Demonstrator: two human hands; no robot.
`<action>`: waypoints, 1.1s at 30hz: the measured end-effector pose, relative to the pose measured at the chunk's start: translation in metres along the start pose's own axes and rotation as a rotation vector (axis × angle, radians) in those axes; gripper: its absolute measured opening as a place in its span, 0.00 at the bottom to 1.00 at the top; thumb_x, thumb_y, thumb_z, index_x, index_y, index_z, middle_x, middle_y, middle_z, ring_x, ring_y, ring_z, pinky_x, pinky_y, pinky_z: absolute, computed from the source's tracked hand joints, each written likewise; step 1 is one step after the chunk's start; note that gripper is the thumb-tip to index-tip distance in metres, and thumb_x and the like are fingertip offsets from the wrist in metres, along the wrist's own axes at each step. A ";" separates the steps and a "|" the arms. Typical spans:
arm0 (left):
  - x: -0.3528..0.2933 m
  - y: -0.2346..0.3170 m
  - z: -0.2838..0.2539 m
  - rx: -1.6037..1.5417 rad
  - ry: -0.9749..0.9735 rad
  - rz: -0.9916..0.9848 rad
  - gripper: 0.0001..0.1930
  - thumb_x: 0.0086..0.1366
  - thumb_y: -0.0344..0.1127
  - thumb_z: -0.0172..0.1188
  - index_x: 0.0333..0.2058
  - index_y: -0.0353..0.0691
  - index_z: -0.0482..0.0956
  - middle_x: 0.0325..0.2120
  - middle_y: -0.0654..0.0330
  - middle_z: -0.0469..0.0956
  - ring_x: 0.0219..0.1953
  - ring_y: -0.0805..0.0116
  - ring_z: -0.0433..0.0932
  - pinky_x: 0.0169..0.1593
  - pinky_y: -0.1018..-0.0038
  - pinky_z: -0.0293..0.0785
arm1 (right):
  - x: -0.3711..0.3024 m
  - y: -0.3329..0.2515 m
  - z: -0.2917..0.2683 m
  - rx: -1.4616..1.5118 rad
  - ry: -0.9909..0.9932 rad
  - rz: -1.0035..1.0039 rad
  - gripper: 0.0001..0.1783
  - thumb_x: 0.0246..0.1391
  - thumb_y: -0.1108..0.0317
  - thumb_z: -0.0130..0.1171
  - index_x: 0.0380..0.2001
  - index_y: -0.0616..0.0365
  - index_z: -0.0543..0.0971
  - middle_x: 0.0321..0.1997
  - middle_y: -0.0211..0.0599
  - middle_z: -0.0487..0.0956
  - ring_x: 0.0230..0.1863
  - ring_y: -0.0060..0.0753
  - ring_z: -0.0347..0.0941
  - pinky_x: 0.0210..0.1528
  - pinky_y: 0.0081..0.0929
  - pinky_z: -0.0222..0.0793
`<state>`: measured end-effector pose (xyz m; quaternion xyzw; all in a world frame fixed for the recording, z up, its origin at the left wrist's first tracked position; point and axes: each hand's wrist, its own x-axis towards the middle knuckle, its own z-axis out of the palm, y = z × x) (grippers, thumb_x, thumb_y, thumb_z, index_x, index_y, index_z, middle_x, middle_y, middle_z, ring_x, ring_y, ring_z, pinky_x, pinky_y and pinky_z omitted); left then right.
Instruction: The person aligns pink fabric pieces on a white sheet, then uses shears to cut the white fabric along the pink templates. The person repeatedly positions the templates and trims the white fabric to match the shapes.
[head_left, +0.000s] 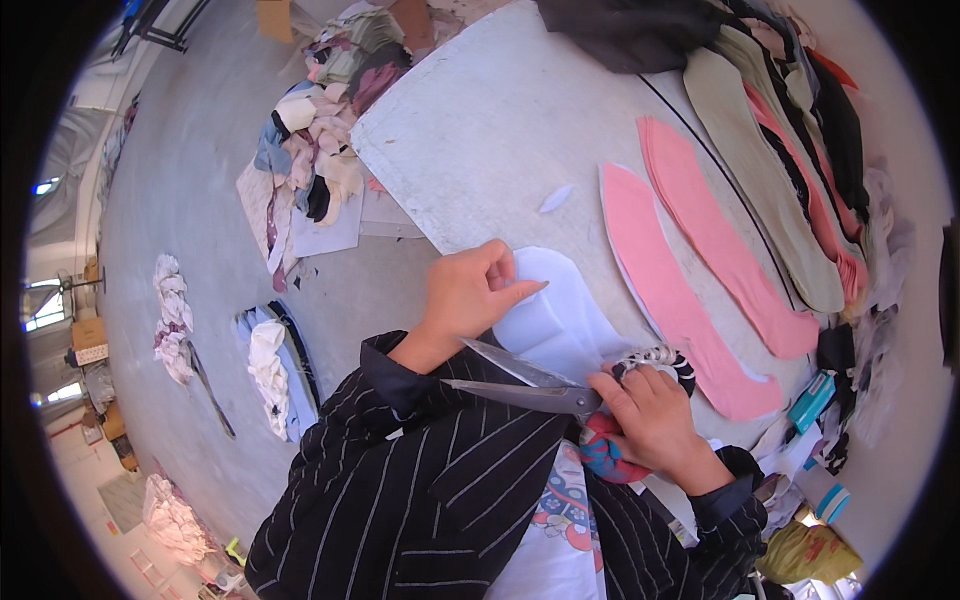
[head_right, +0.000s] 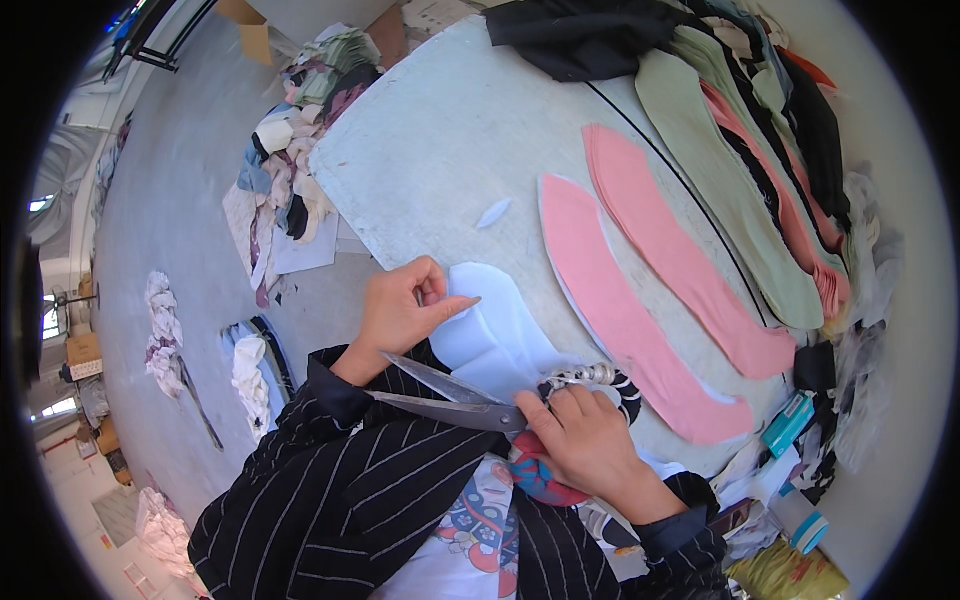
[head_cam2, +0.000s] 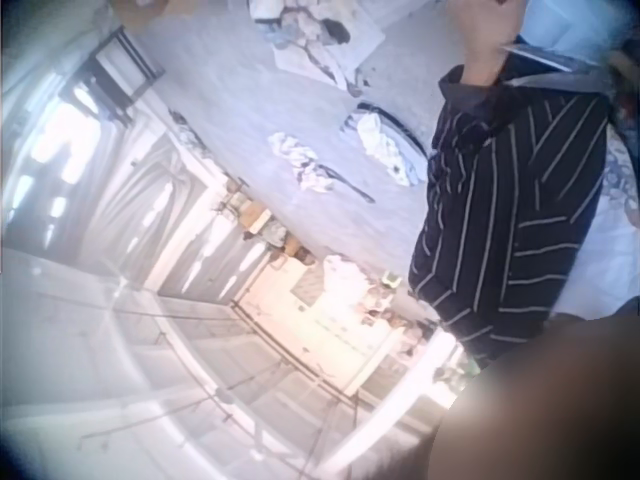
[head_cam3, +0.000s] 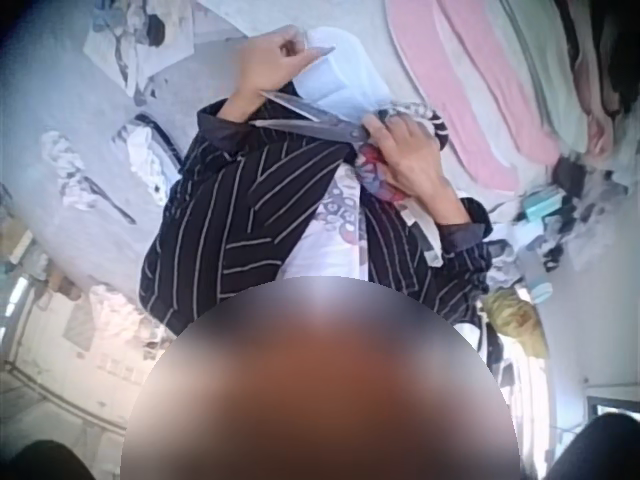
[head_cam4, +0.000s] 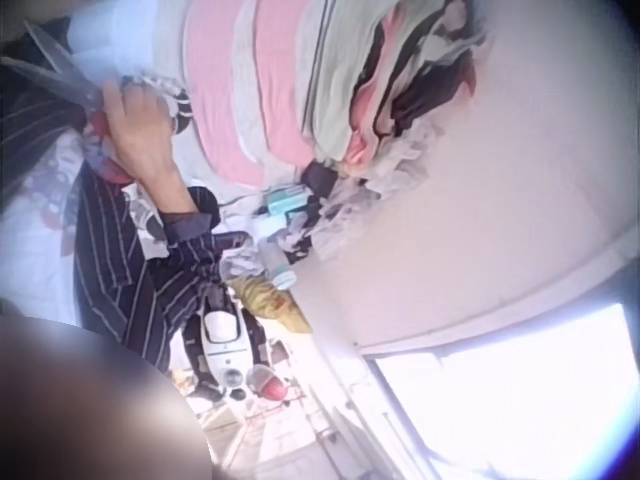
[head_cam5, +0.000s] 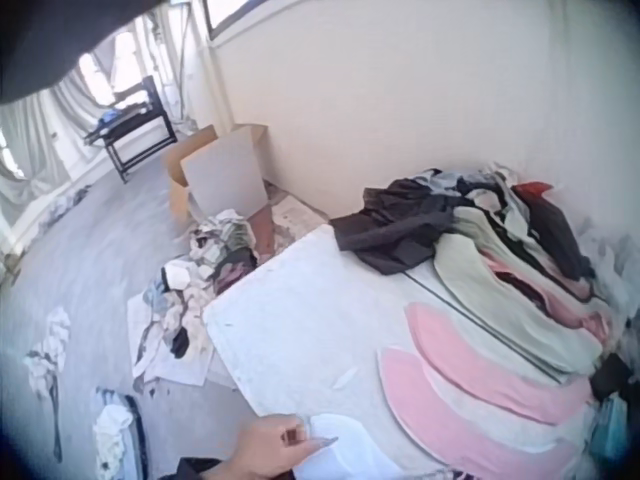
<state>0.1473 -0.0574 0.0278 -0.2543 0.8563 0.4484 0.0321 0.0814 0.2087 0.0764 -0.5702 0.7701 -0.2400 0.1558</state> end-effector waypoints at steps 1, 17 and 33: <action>0.000 0.003 -0.001 0.011 0.015 0.023 0.19 0.47 0.41 0.77 0.33 0.39 0.79 0.19 0.68 0.72 0.20 0.81 0.65 0.26 0.79 0.64 | -0.003 0.000 -0.004 0.008 -0.011 0.034 0.33 0.33 0.68 0.67 0.51 0.55 0.75 0.31 0.36 0.70 0.33 0.41 0.71 0.31 0.36 0.66; -0.006 -0.005 0.004 0.051 0.106 0.142 0.20 0.43 0.42 0.78 0.31 0.39 0.78 0.23 0.66 0.71 0.22 0.77 0.64 0.26 0.79 0.63 | -0.047 0.034 -0.036 0.416 -0.148 0.505 0.33 0.36 0.59 0.72 0.47 0.64 0.77 0.32 0.49 0.80 0.32 0.53 0.78 0.35 0.32 0.73; -0.009 -0.013 0.016 -0.510 0.047 0.100 0.10 0.54 0.27 0.70 0.32 0.38 0.77 0.32 0.67 0.79 0.26 0.83 0.69 0.31 0.83 0.66 | -0.035 0.047 -0.030 0.292 -0.191 0.364 0.31 0.35 0.70 0.64 0.49 0.60 0.76 0.31 0.48 0.78 0.33 0.54 0.76 0.33 0.38 0.70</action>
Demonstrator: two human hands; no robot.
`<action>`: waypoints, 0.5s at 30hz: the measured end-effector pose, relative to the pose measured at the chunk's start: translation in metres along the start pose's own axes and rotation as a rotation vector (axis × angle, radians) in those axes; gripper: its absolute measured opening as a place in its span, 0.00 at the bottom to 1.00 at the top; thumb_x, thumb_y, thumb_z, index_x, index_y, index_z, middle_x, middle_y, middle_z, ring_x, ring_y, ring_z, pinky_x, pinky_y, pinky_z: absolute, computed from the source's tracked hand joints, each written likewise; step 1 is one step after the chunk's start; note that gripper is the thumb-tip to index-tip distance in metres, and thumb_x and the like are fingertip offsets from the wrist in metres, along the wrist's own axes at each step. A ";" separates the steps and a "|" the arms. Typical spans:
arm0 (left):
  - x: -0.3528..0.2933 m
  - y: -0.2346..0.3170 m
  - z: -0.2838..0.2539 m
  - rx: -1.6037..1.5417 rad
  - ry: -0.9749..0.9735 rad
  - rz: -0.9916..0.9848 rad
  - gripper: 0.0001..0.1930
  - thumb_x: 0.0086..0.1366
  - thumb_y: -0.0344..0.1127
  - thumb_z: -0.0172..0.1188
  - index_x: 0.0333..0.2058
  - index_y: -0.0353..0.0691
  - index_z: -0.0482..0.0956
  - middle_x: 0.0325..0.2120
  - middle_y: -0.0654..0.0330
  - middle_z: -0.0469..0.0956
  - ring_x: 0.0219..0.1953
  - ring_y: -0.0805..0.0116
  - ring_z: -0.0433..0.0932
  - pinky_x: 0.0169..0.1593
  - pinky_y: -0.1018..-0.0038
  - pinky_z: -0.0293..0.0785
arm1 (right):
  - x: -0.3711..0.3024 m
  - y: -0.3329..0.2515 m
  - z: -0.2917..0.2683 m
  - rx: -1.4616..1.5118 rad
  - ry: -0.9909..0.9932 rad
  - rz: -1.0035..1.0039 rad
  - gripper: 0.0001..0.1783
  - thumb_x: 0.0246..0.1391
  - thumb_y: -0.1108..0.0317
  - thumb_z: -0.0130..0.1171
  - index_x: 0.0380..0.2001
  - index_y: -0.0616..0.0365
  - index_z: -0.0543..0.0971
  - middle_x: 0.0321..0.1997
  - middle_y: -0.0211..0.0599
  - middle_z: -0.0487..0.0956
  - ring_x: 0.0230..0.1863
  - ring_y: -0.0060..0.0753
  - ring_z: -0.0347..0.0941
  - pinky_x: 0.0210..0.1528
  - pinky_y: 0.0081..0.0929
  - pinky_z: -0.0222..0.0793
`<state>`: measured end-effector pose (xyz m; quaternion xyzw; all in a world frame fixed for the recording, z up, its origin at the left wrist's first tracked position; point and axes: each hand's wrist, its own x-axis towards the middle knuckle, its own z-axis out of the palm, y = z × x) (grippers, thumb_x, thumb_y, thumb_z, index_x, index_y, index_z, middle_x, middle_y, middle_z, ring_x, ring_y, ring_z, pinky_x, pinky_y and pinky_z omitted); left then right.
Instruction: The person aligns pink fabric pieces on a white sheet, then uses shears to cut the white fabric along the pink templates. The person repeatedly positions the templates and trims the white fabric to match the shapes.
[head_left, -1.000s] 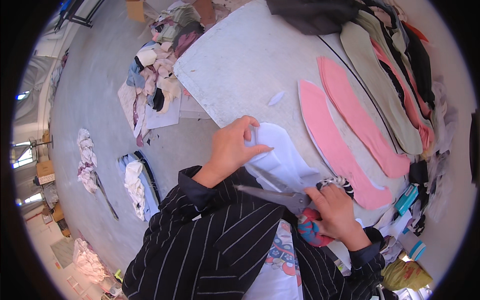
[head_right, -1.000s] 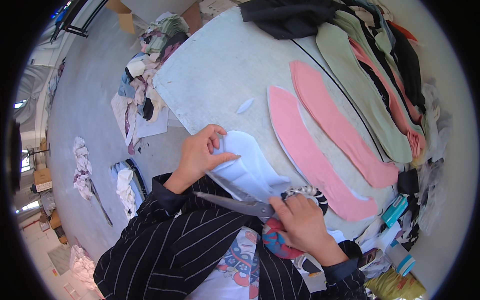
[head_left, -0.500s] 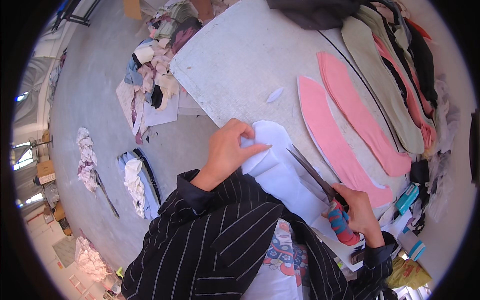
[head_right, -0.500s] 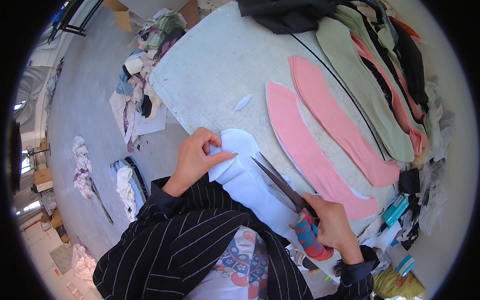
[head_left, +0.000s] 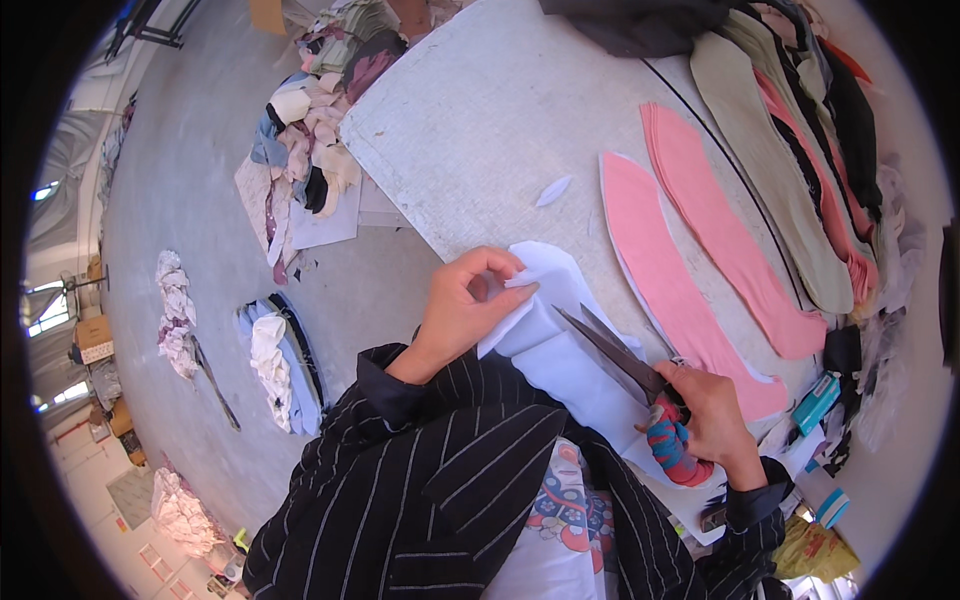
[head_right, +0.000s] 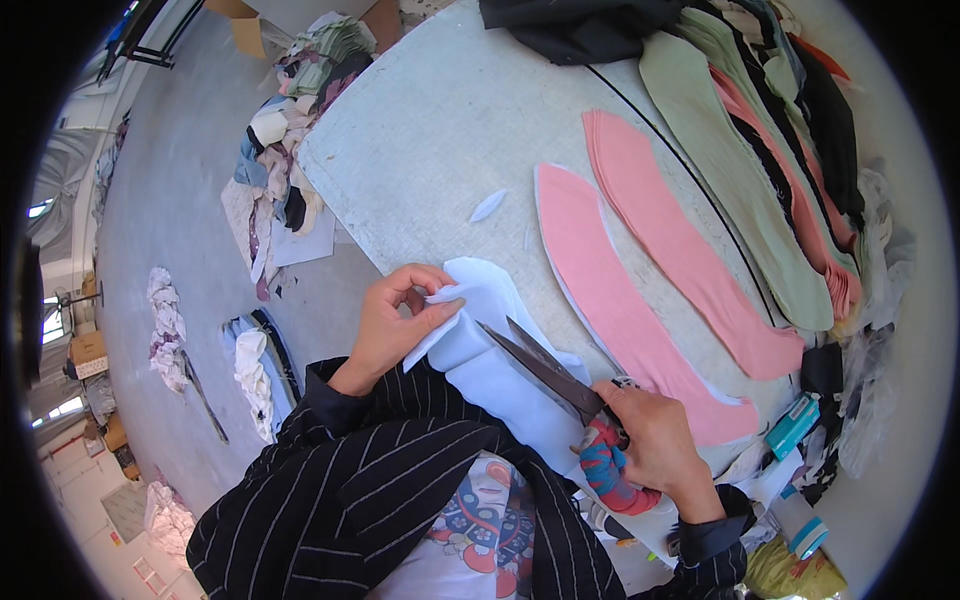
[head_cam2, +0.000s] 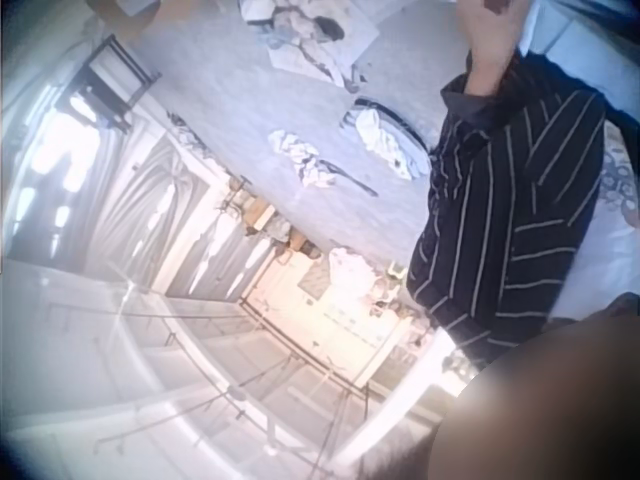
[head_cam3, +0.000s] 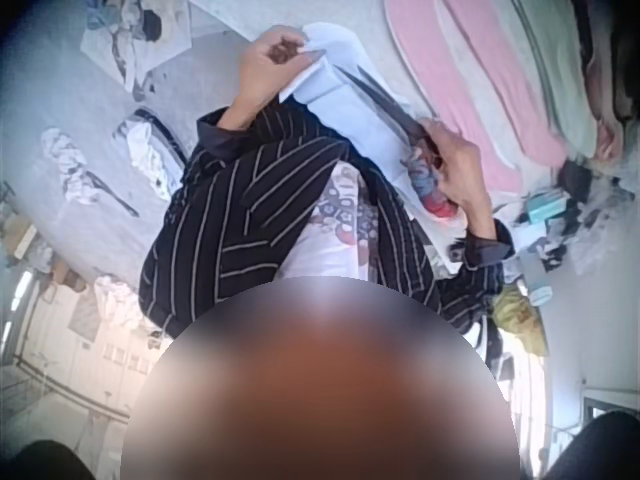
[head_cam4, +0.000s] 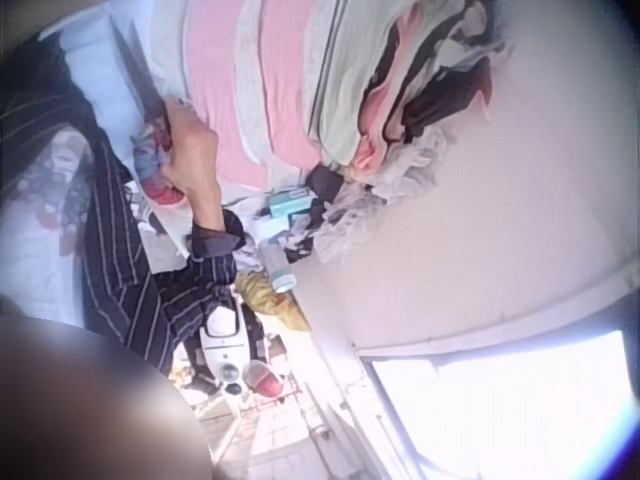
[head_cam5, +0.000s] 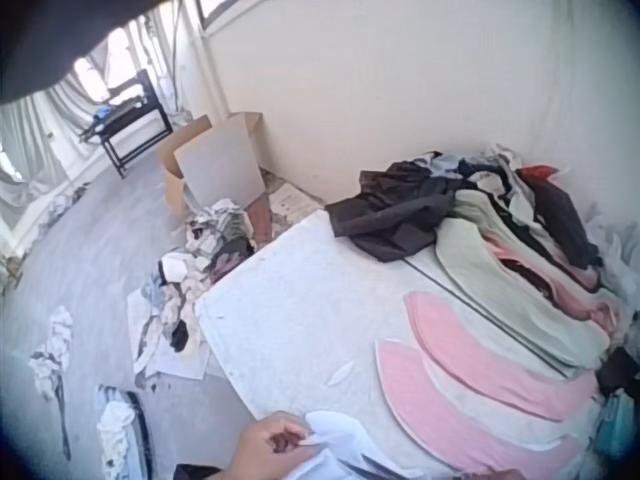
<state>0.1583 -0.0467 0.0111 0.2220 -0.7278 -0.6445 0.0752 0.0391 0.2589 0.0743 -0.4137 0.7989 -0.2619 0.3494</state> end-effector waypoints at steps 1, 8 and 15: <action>-0.001 -0.002 -0.002 -0.026 -0.027 -0.011 0.11 0.55 0.27 0.70 0.34 0.38 0.76 0.35 0.66 0.80 0.29 0.83 0.71 0.33 0.83 0.67 | -0.001 0.002 0.001 -0.001 0.009 -0.010 0.31 0.35 0.70 0.64 0.49 0.60 0.76 0.31 0.48 0.78 0.33 0.54 0.75 0.33 0.38 0.70; 0.001 0.017 -0.006 -0.530 -0.239 -0.287 0.21 0.58 0.21 0.66 0.49 0.37 0.71 0.41 0.57 0.80 0.43 0.74 0.79 0.48 0.77 0.75 | 0.005 0.003 0.002 0.001 0.062 -0.081 0.36 0.32 0.58 0.74 0.47 0.63 0.76 0.28 0.45 0.76 0.29 0.49 0.75 0.35 0.34 0.70; 0.007 0.008 -0.008 -0.643 -0.256 -0.281 0.25 0.56 0.20 0.67 0.52 0.38 0.70 0.45 0.56 0.78 0.45 0.72 0.78 0.50 0.77 0.76 | 0.014 -0.004 -0.008 -0.020 0.043 -0.070 0.36 0.33 0.60 0.72 0.49 0.62 0.74 0.32 0.46 0.76 0.33 0.51 0.75 0.36 0.36 0.70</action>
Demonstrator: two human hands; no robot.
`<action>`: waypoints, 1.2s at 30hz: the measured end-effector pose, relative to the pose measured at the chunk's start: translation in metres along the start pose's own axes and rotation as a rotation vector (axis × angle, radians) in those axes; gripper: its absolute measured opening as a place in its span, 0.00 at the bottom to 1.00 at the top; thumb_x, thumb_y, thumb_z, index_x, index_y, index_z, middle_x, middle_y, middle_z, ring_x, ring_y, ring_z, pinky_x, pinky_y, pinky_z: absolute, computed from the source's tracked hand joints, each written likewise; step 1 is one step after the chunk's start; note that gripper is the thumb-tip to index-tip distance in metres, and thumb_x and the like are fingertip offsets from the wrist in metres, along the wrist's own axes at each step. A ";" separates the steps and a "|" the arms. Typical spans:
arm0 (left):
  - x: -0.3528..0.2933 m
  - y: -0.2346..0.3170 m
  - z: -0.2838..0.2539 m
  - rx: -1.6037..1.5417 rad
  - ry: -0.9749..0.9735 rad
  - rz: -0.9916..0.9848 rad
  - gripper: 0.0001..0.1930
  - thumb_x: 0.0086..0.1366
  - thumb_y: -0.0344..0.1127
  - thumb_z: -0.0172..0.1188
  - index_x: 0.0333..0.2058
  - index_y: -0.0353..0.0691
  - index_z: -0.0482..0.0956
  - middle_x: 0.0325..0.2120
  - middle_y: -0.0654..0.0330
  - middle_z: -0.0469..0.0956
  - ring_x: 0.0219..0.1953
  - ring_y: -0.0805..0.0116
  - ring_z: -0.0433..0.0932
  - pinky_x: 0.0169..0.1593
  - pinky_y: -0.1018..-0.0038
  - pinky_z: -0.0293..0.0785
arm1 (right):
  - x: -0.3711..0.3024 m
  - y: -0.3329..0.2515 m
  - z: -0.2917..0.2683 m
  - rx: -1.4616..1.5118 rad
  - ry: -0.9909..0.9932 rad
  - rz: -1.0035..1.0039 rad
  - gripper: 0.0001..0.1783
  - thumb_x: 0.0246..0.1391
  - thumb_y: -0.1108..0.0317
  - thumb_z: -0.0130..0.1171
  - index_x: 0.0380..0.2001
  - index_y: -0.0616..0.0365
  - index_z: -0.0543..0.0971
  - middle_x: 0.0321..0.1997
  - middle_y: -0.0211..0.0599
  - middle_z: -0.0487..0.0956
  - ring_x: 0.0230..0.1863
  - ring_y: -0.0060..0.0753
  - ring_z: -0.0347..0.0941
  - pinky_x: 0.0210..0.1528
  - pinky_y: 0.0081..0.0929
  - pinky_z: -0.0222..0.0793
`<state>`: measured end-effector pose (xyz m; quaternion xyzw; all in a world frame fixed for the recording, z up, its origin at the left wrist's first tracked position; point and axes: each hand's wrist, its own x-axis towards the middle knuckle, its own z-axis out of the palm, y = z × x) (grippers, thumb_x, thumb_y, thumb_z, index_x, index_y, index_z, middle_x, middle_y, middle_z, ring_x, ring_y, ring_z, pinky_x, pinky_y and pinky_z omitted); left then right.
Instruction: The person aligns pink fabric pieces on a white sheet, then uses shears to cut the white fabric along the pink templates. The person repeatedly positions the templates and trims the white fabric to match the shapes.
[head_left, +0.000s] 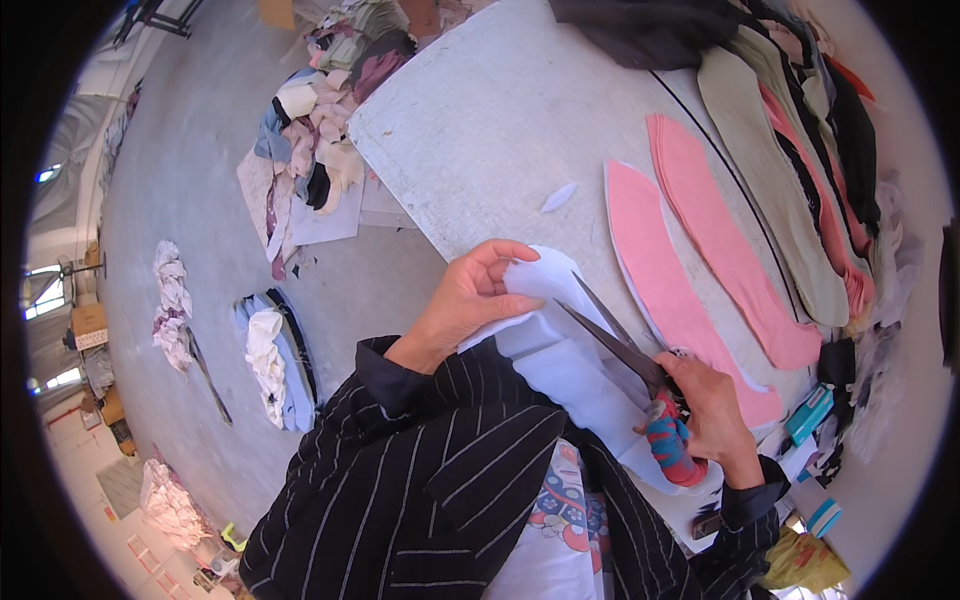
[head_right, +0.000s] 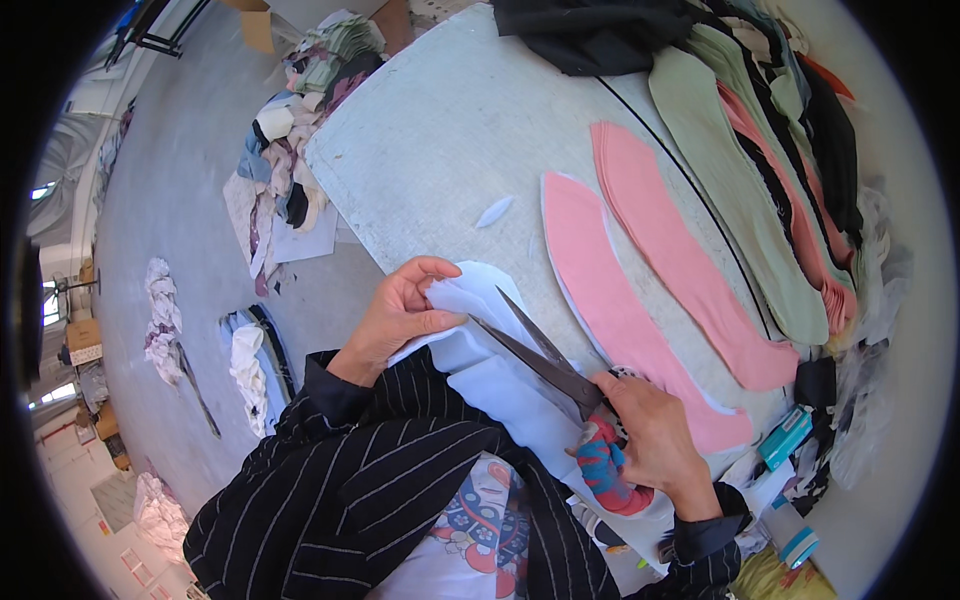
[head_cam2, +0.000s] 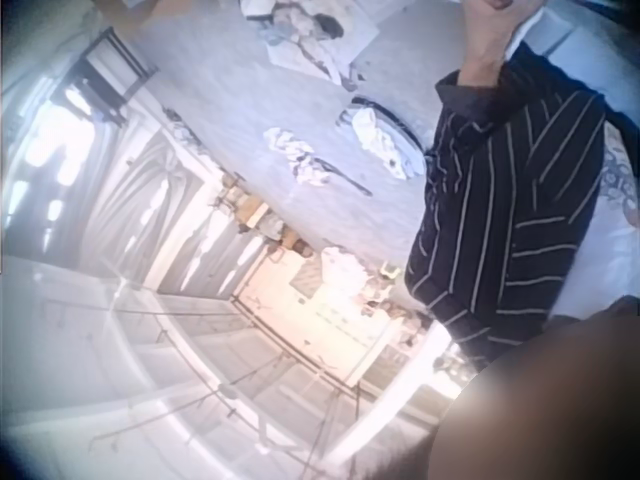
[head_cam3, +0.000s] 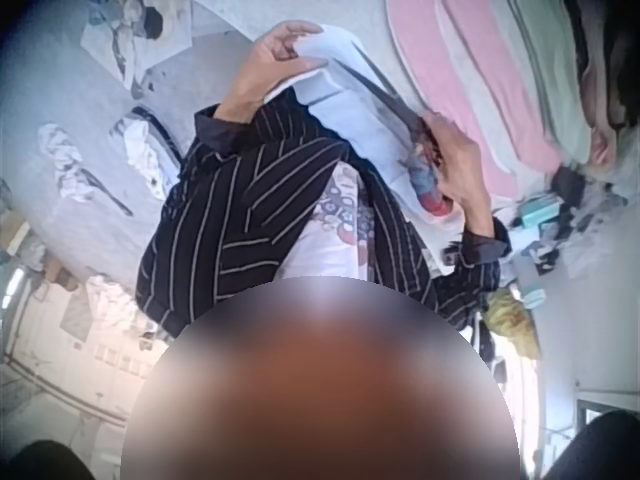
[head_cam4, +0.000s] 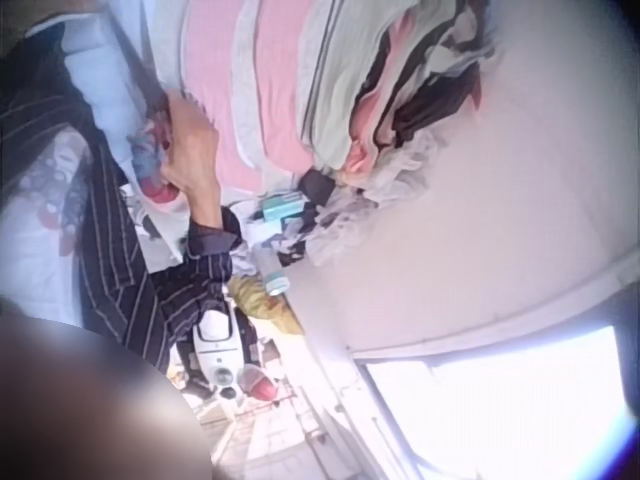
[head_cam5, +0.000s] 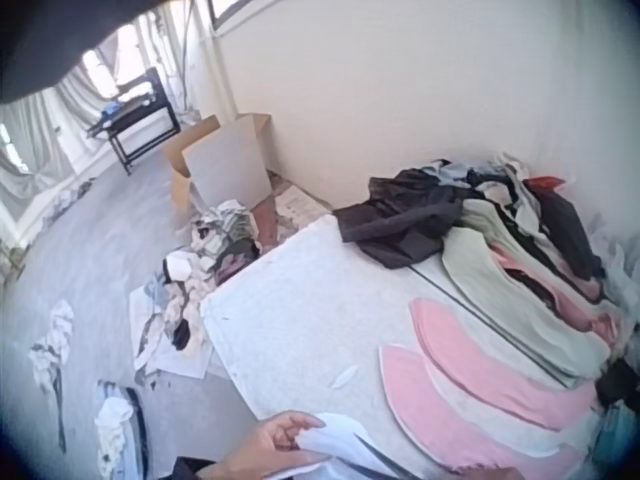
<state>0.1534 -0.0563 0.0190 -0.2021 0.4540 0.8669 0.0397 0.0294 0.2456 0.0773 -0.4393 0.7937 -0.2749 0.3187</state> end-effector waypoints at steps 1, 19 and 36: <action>0.000 -0.001 -0.001 -0.025 -0.004 0.001 0.25 0.56 0.20 0.67 0.52 0.38 0.69 0.45 0.56 0.78 0.45 0.72 0.79 0.51 0.77 0.76 | 0.003 -0.001 -0.001 -0.002 -0.013 -0.008 0.35 0.34 0.62 0.70 0.50 0.61 0.74 0.34 0.46 0.77 0.34 0.52 0.75 0.36 0.37 0.70; 0.006 -0.003 0.000 -0.047 -0.063 0.014 0.31 0.58 0.20 0.65 0.60 0.36 0.64 0.45 0.54 0.81 0.47 0.70 0.80 0.53 0.75 0.76 | 0.022 -0.009 0.000 0.041 -0.073 -0.046 0.37 0.35 0.60 0.73 0.51 0.63 0.73 0.33 0.46 0.78 0.32 0.51 0.77 0.35 0.35 0.72; 0.007 -0.001 0.003 -0.004 -0.065 0.018 0.32 0.56 0.22 0.68 0.60 0.35 0.67 0.41 0.54 0.83 0.43 0.73 0.81 0.50 0.77 0.77 | 0.012 0.006 0.016 0.078 -0.002 -0.100 0.33 0.39 0.62 0.73 0.49 0.64 0.75 0.24 0.45 0.76 0.24 0.49 0.75 0.28 0.33 0.70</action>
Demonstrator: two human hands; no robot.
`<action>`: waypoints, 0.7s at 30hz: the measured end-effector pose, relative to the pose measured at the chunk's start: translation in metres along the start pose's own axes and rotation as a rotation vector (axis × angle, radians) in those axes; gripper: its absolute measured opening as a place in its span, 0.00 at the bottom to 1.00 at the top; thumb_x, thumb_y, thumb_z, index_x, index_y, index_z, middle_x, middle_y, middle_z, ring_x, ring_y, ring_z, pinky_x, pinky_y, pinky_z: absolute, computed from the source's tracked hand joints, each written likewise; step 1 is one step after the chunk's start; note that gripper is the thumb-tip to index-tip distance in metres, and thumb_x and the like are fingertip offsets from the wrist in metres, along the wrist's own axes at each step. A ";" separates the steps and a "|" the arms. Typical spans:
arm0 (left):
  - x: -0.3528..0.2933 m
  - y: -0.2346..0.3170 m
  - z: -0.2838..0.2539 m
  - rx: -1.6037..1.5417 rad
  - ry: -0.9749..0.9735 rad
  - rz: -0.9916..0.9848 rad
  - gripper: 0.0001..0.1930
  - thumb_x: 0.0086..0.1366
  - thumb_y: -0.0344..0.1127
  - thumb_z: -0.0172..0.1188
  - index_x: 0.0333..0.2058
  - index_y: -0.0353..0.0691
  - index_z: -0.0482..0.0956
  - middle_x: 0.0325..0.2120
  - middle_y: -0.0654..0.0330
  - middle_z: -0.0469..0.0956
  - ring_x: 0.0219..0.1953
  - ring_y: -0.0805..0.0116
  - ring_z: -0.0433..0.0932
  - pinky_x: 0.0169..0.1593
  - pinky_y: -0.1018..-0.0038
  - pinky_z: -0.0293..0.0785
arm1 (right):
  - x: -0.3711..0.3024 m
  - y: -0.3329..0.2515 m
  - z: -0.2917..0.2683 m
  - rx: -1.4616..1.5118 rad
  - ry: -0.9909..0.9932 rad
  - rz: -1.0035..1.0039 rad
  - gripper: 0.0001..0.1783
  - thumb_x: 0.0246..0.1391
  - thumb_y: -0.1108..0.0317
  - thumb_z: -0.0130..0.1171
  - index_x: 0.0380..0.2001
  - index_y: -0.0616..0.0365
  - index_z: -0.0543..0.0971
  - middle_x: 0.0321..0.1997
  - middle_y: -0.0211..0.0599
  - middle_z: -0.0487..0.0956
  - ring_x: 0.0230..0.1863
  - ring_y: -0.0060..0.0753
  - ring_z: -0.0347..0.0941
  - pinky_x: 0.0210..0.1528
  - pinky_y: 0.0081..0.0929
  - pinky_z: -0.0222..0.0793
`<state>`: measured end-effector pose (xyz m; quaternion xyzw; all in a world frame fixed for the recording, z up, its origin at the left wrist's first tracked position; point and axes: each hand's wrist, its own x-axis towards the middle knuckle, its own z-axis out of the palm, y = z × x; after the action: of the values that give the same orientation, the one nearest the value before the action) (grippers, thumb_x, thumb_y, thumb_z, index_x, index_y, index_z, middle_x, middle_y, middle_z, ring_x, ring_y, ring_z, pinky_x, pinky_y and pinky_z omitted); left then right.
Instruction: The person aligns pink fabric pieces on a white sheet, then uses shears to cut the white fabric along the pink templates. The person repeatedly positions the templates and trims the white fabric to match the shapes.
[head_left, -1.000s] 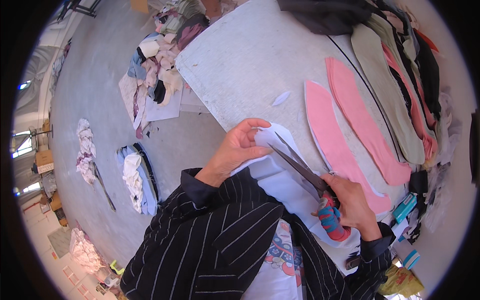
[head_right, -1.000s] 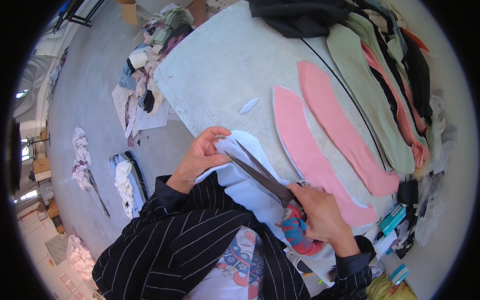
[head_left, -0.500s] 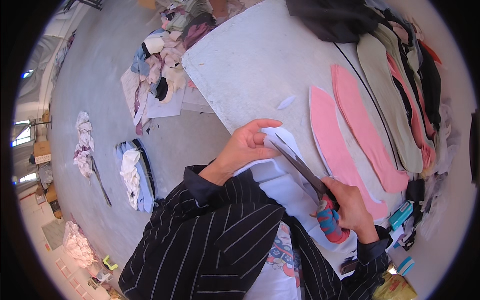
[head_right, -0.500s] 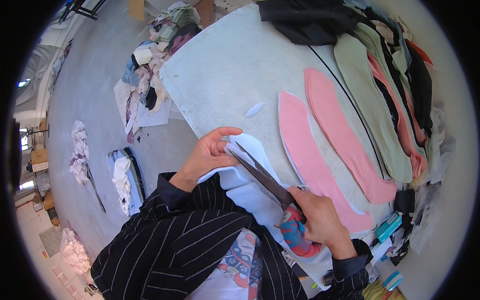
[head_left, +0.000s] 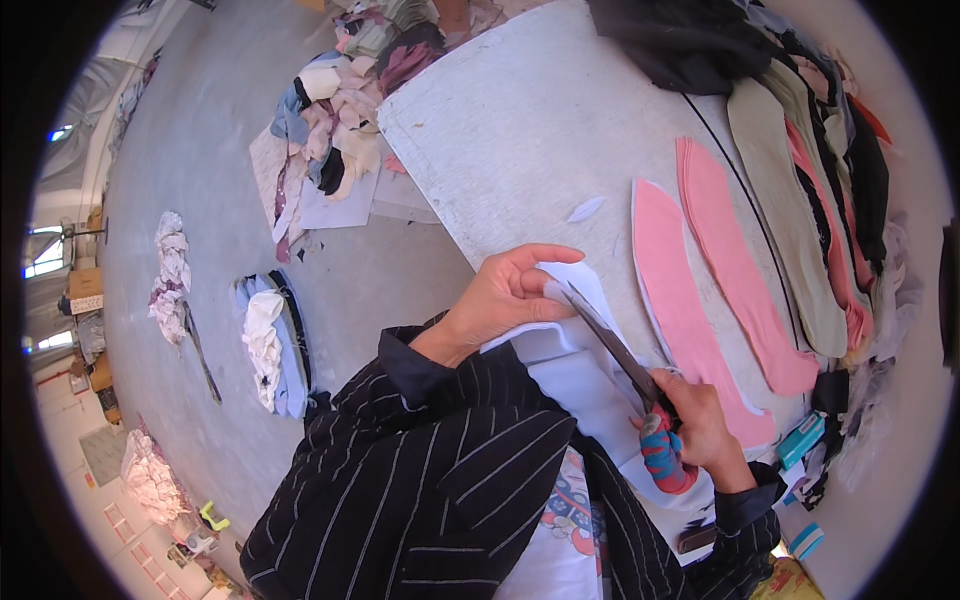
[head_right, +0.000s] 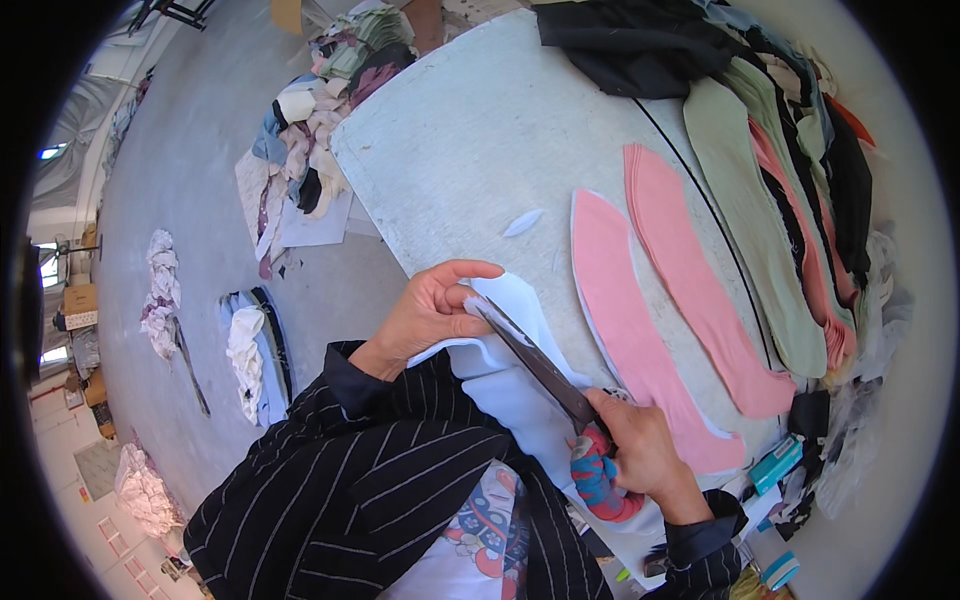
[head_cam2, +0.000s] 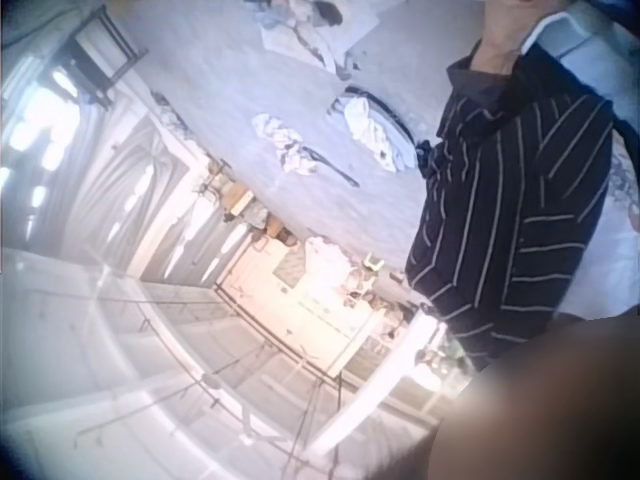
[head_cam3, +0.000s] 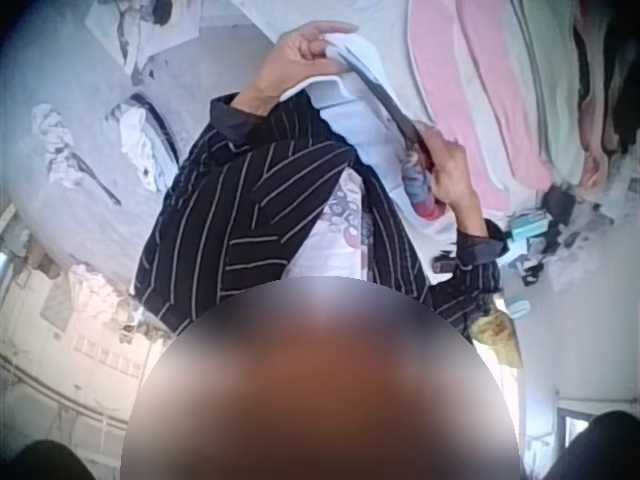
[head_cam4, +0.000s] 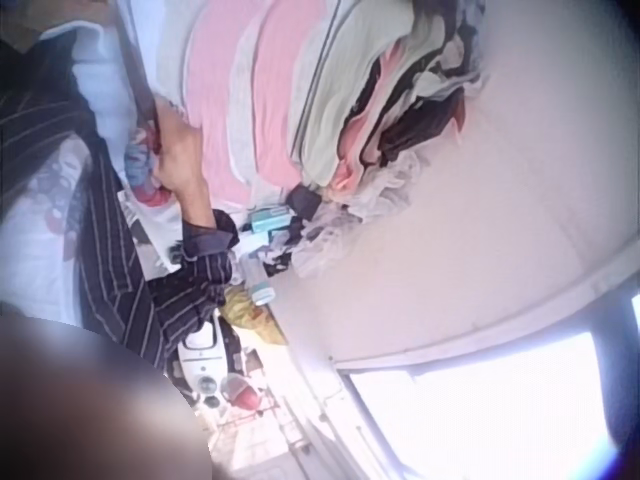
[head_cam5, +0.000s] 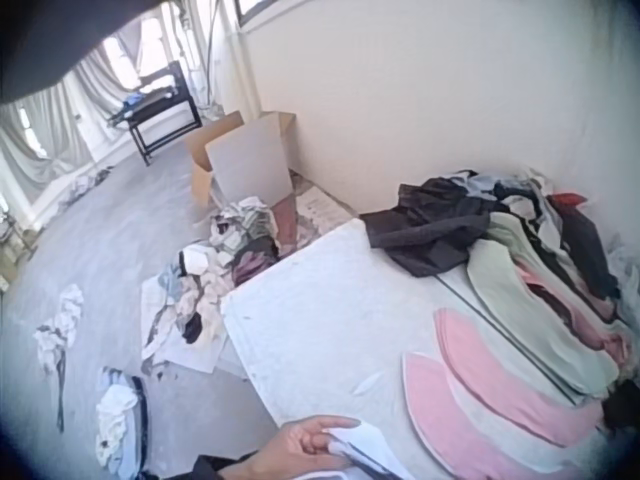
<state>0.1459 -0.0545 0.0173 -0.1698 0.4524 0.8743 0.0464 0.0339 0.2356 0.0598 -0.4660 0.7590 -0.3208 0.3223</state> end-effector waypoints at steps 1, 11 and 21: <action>0.000 -0.001 -0.001 0.009 -0.005 0.001 0.33 0.56 0.22 0.68 0.60 0.35 0.67 0.41 0.54 0.83 0.43 0.73 0.82 0.50 0.77 0.77 | 0.001 -0.002 -0.003 -0.012 -0.034 0.034 0.33 0.40 0.61 0.72 0.49 0.64 0.74 0.27 0.47 0.78 0.26 0.49 0.76 0.29 0.34 0.71; 0.000 0.008 0.010 0.040 -0.057 0.015 0.37 0.56 0.21 0.67 0.64 0.34 0.63 0.39 0.54 0.84 0.42 0.73 0.82 0.48 0.77 0.78 | 0.019 -0.026 -0.020 -0.054 -0.072 0.079 0.32 0.40 0.57 0.72 0.47 0.60 0.75 0.32 0.46 0.80 0.30 0.50 0.77 0.33 0.35 0.72; -0.001 0.009 0.006 0.058 -0.098 -0.012 0.34 0.59 0.21 0.65 0.64 0.36 0.64 0.41 0.55 0.83 0.44 0.75 0.80 0.50 0.78 0.75 | 0.014 -0.011 -0.009 -0.043 -0.041 -0.025 0.34 0.38 0.60 0.73 0.47 0.66 0.75 0.25 0.45 0.77 0.24 0.49 0.76 0.28 0.34 0.71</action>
<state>0.1433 -0.0548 0.0280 -0.1281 0.4736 0.8678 0.0789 0.0275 0.2203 0.0712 -0.4888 0.7532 -0.2987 0.3235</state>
